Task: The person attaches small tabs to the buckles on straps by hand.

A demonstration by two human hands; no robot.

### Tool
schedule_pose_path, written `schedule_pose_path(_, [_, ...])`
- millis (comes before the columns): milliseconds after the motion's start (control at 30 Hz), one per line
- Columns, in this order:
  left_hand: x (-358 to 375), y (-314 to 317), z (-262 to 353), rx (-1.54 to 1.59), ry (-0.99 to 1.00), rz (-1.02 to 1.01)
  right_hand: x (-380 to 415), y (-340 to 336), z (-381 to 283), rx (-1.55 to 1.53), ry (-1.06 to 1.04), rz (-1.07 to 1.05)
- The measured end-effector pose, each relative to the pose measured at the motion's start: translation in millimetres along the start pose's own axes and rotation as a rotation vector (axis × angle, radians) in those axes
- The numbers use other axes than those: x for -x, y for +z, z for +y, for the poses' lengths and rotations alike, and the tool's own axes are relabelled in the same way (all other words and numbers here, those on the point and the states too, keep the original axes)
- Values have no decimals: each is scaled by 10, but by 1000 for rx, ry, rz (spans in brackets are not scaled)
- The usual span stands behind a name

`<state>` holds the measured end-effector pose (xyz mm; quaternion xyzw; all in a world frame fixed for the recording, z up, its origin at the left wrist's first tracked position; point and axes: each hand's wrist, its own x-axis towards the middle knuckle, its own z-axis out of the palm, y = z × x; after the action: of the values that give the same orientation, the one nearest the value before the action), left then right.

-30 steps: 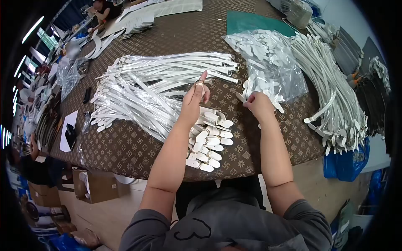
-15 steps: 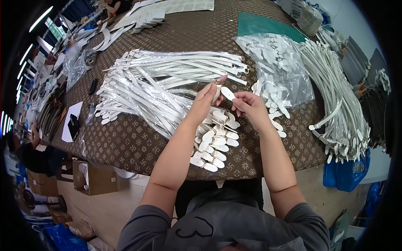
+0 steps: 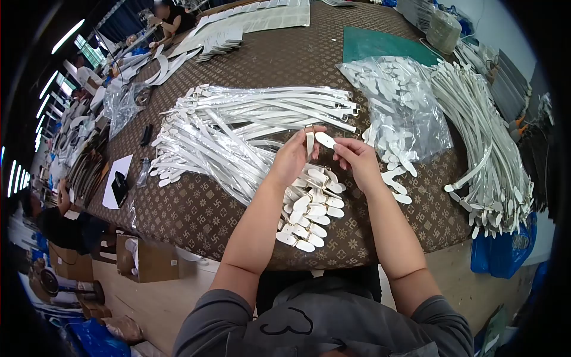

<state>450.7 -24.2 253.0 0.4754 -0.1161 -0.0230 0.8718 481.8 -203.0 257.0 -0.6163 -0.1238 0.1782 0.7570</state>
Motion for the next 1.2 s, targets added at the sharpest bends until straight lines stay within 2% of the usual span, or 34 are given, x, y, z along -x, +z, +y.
schedule_pose_path(100, [43, 55, 6, -42, -22, 56, -33, 34, -16, -5, -32, -14])
schedule_pose_path(300, [83, 63, -15, -20, -25, 25, 123, 126, -36, 47, -50, -5])
schedule_pose_path(400, [55, 66, 19, -4, -15, 8, 169, 184, -45, 41, -157, 75])
schedule_pose_path(533, [83, 21, -14, -1, 25, -35, 183, 206, -28, 87, -184, 115])
schedule_pose_path(700, [60, 43, -74, -149, 64, 42, 181, 163, -1, 52, -208, 98])
schedule_pose_path(900, [62, 68, -114, -394, 192, 21, 147, 165, -46, 595, -665, 215])
schedule_pose_path(933, [83, 102, -64, -422, 143, 36, 148, 166, -54, 673, -724, 221])
schedule_pose_path(967, [105, 148, -2, -449, 94, 56, 154, 182, -56, 676, -756, 212])
schedule_pose_path(1033, [114, 134, 19, -512, 120, 22, 146, 158, -15, 699, -811, 185])
schedule_pose_path(1100, [79, 107, -54, -422, 188, 17, 133, 198, 21, 701, -848, 130])
schedule_pose_path(1200, [86, 76, -50, -487, 219, 32, 142, 229, 32, 672, -867, 169])
